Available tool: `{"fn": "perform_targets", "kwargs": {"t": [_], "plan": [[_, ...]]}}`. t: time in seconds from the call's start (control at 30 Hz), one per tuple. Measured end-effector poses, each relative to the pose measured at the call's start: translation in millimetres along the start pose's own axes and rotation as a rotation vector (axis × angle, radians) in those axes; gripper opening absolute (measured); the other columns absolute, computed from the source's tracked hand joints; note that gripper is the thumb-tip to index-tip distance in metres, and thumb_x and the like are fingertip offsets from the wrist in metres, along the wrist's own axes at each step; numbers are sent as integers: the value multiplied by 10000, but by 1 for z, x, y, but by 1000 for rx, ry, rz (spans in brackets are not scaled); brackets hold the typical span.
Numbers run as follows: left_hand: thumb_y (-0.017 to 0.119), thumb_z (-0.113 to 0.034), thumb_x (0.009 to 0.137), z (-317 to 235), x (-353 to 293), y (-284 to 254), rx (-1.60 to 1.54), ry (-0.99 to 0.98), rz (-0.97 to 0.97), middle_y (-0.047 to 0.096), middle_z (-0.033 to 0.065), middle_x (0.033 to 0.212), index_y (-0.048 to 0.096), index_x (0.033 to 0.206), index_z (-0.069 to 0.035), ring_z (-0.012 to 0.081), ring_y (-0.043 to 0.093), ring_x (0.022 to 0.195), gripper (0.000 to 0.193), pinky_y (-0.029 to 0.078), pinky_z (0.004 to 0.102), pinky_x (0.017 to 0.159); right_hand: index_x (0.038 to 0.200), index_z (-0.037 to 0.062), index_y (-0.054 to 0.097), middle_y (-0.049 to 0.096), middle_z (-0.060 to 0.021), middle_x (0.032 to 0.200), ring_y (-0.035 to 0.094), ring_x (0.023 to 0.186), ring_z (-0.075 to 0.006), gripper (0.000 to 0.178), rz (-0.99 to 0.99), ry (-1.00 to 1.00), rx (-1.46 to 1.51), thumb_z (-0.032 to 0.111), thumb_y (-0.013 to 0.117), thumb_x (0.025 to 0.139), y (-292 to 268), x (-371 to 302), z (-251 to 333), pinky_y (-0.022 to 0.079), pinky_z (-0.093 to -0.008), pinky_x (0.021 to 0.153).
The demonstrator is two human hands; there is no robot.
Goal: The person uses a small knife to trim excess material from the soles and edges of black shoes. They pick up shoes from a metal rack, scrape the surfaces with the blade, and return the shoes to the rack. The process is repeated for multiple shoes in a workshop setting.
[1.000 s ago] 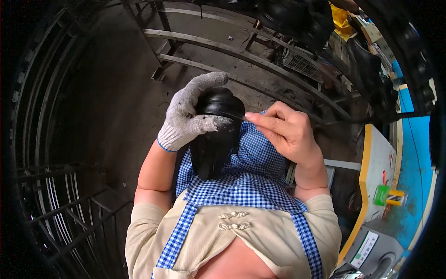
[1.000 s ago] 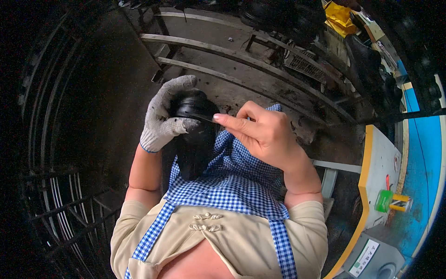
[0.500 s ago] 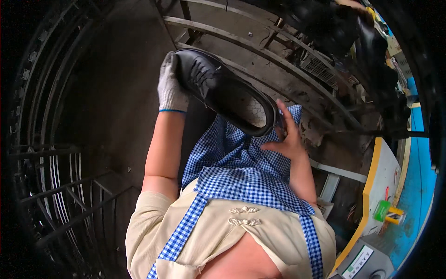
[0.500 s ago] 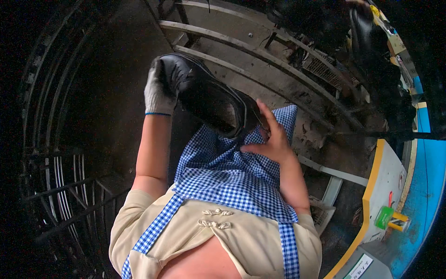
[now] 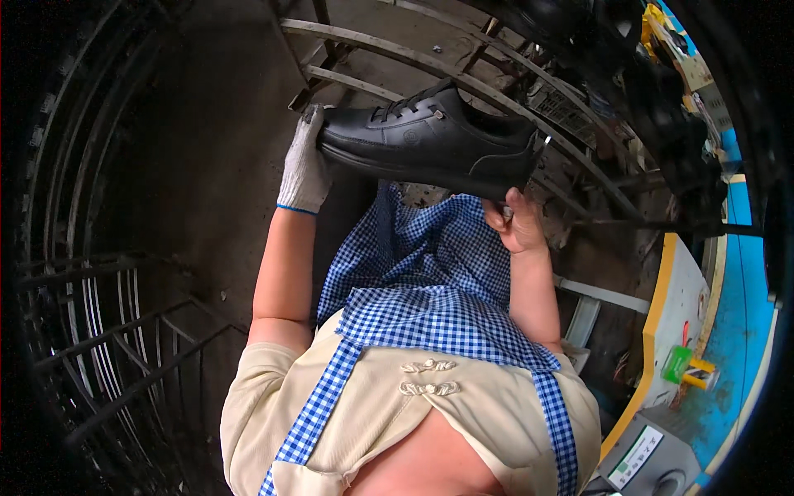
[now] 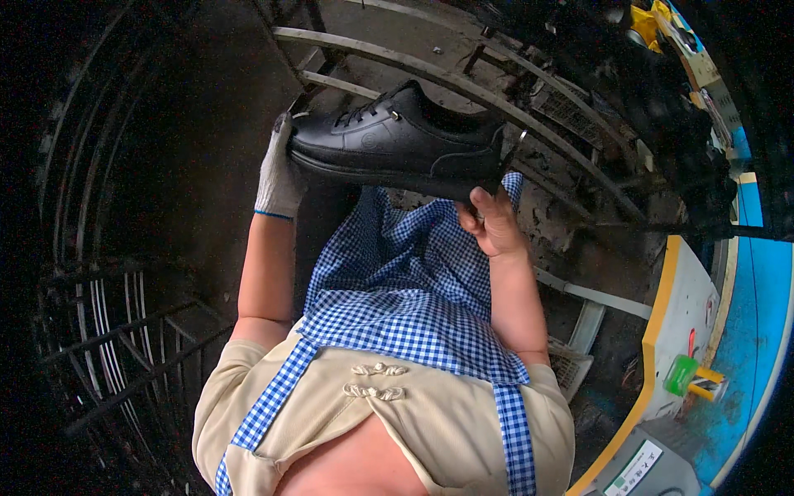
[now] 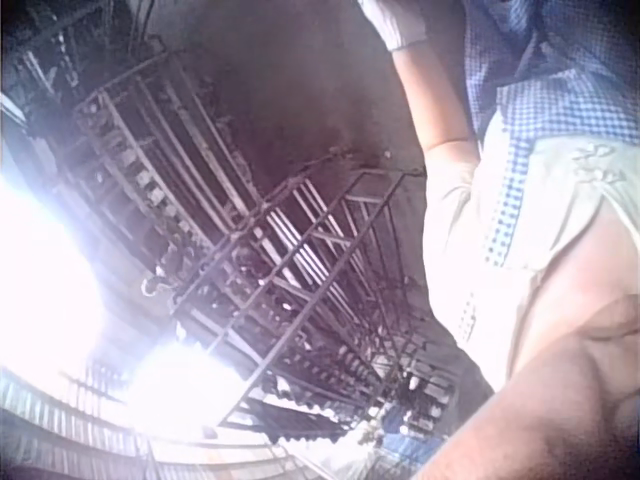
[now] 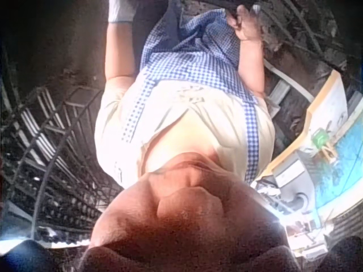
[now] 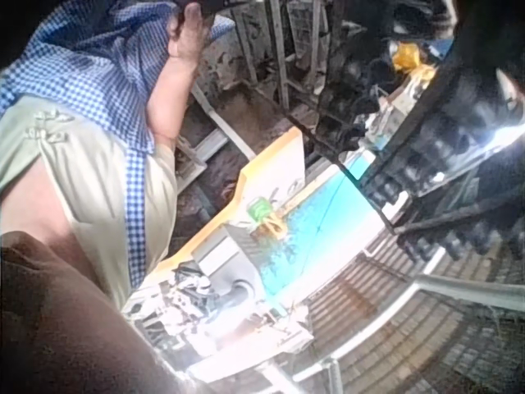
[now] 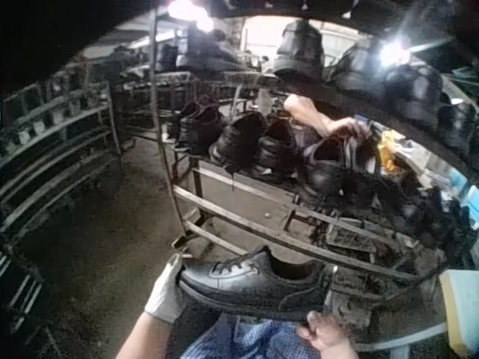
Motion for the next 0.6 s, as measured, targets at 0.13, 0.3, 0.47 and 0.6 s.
{"fn": "perform_targets", "kwargs": {"t": [0.13, 0.3, 0.47, 0.6], "plan": [[606, -263, 925, -1, 6, -8, 531, 190, -28, 615, 73, 1145, 550, 1251, -47, 187, 576, 1096, 394, 461, 329, 946, 1123, 83, 612, 645, -1, 916, 537, 598, -61, 425, -107, -81, -160, 199, 797, 758, -4, -4, 14, 390, -188, 471], [637, -29, 839, -18, -39, 55, 849, 598, 301, 602, 101, 1206, 526, 1274, -24, 214, 578, 1129, 450, 467, 344, 972, 1313, 67, 478, 652, -92, 1073, 666, 943, -251, 773, -43, -546, -861, 227, 859, 660, 60, -9, 58, 536, -348, 836], [666, -115, 882, 18, -73, 97, 539, -34, 617, 663, 51, 1047, 604, 1162, 7, 103, 595, 931, 311, 502, 264, 820, 1350, 100, 442, 655, -152, 1085, 678, 970, -279, 892, 53, -400, -1086, 307, 894, 608, 74, -6, 49, 546, -369, 829], [641, -101, 907, 24, -79, 96, 479, -36, 578, 656, 33, 1056, 597, 1159, 4, 91, 589, 935, 276, 498, 245, 838, 1238, 69, 602, 629, -68, 933, 655, 879, -162, 561, 41, -540, -1057, 121, 826, 726, 79, -15, 59, 533, -281, 742]]}}
Point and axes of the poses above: each hand's wrist, its own x-axis towards the middle knuckle, its own y-axis out of the palm, z = x × y, the point moved 6 cm from there along x, towards the middle knuckle
